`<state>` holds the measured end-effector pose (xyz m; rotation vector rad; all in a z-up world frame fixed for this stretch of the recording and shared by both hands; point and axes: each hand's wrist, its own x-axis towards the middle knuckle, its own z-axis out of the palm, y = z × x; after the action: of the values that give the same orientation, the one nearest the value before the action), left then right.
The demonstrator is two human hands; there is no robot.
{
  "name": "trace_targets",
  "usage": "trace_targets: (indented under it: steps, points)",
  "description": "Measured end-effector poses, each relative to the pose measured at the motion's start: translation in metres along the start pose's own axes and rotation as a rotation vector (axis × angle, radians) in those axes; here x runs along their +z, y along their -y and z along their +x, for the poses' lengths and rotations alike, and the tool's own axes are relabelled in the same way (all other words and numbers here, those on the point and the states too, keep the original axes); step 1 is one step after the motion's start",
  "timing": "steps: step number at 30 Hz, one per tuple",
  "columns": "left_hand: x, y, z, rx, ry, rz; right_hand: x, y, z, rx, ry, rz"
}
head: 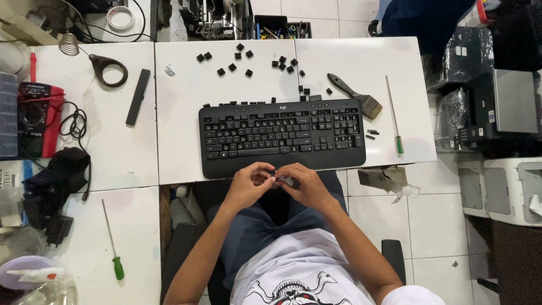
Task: The person is replacing missing or removed keycaps on a computer keyboard by picking them from a pile and pressing them onto the switches.
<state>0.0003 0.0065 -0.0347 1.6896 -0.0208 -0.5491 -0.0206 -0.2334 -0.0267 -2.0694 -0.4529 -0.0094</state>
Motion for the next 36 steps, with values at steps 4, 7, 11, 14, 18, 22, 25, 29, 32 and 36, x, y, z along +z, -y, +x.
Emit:
trace_targets:
  steps: [4,7,11,14,18,22,25,29,32,36]
  points:
    - [-0.001,-0.002,-0.002,0.044,0.038,-0.055,-0.008,0.011,0.004,-0.078,-0.014,0.002]
    - [0.002,0.0,-0.001,0.083,0.074,-0.105,-0.013,0.0,0.003,-0.105,-0.002,-0.032]
    - [0.003,0.004,0.001,0.09,0.084,-0.129,-0.036,-0.023,0.017,0.006,-0.047,-0.174]
    - [0.002,0.004,0.002,0.086,0.06,-0.082,-0.046,-0.047,0.032,0.024,-0.068,-0.3]
    - [0.0,-0.004,0.0,0.055,0.048,-0.048,-0.047,-0.055,0.045,0.004,0.02,-0.431]
    - [-0.003,-0.006,0.0,0.044,0.042,-0.045,-0.046,-0.068,0.048,0.036,0.106,-0.496]
    - [-0.001,-0.005,0.0,0.049,0.04,-0.056,-0.046,-0.071,0.048,0.071,0.136,-0.493]
    - [-0.003,-0.007,0.0,0.045,0.044,-0.057,-0.047,-0.069,0.051,0.092,0.119,-0.497]
    - [-0.003,-0.005,0.001,0.043,0.045,-0.055,-0.05,-0.075,0.052,0.096,0.125,-0.453]
    - [-0.005,-0.008,0.0,0.028,0.056,-0.047,-0.052,-0.069,0.054,0.081,0.114,-0.398]
